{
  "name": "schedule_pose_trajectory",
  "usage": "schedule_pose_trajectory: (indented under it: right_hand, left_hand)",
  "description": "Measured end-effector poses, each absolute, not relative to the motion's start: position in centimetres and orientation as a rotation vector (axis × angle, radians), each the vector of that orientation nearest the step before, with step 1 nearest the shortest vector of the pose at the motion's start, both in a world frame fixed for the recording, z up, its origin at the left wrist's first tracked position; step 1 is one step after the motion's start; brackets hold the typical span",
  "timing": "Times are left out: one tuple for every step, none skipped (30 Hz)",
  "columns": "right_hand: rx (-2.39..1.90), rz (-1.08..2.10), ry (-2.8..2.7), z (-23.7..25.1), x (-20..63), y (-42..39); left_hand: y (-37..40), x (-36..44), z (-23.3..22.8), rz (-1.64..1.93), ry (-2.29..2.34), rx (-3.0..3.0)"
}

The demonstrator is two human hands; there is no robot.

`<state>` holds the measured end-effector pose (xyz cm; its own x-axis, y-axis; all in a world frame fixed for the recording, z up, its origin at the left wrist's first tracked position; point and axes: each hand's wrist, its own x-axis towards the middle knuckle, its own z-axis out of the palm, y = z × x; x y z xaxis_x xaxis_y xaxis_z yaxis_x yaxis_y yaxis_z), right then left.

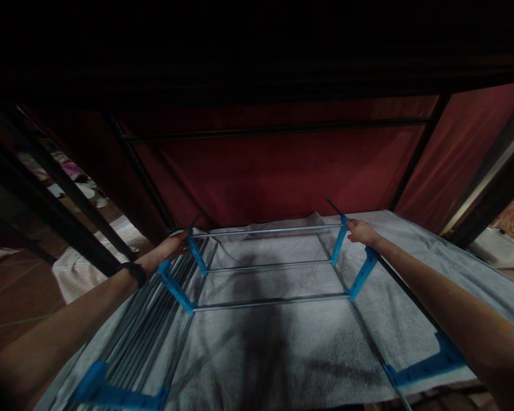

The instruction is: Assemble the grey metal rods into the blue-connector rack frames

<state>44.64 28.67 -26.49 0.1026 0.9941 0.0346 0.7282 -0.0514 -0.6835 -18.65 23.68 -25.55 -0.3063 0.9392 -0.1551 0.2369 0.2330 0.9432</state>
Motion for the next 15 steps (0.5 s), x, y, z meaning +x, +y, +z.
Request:
schedule_pose_trajectory:
  right_hand:
    - [-1.842,0.665,-1.641,-26.5,44.7,28.7]
    - [-1.847,0.72,-1.588,-26.6,44.8,28.7]
    - [-1.846,0.772,-1.54,-26.6,44.9,28.8]
    - [-1.837,0.81,-1.512,-26.7,44.9,28.8]
    - [-1.827,0.846,-1.484,-26.7,45.0,28.8]
    - [-1.819,0.874,-1.462,-26.8,45.0,28.8]
    - [-1.815,0.89,-1.447,-26.8,45.0,28.8]
    - [-1.812,0.904,-1.434,-26.8,45.0,28.8]
    - [-1.81,0.915,-1.421,-26.8,45.0,28.8]
    - [-1.809,0.928,-1.408,-26.8,45.0,28.8]
    - [-1.811,0.937,-1.4,-26.8,44.9,28.8]
    - [-1.807,0.945,-1.401,-26.8,44.9,28.7]
    - [-1.8,0.955,-1.407,-26.7,44.8,28.7]
    - [-1.792,0.965,-1.41,-26.6,44.7,28.6]
    - [-1.787,0.975,-1.407,-26.5,44.7,28.6]
  left_hand:
    - [23.8,-18.7,-25.6,1.116,1.72,1.099]
    - [23.9,-18.7,-25.7,1.11,1.726,1.102]
    - [24.0,-18.8,-25.8,1.105,1.731,1.108]
    - [24.0,-18.9,-25.9,1.1,1.731,1.119]
    - [24.1,-19.0,-26.1,1.095,1.728,1.132]
    - [24.3,-19.1,-26.2,1.092,1.729,1.14]
    - [24.4,-19.3,-26.3,1.093,1.734,1.139]
    - [24.5,-19.4,-26.5,1.097,1.739,1.131]
    - [24.6,-19.5,-26.6,1.104,1.743,1.119]
    - [24.7,-19.6,-26.8,1.108,1.743,1.104]
    - [24.8,-19.7,-26.9,1.115,1.735,1.093]
    - [24.9,-19.8,-27.0,1.124,1.718,1.086]
    - [24.9,-19.8,-27.1,1.133,1.696,1.084]
    - [25.0,-19.8,-27.2,1.141,1.678,1.081]
    - [25.0,-19.8,-27.3,1.15,1.663,1.078]
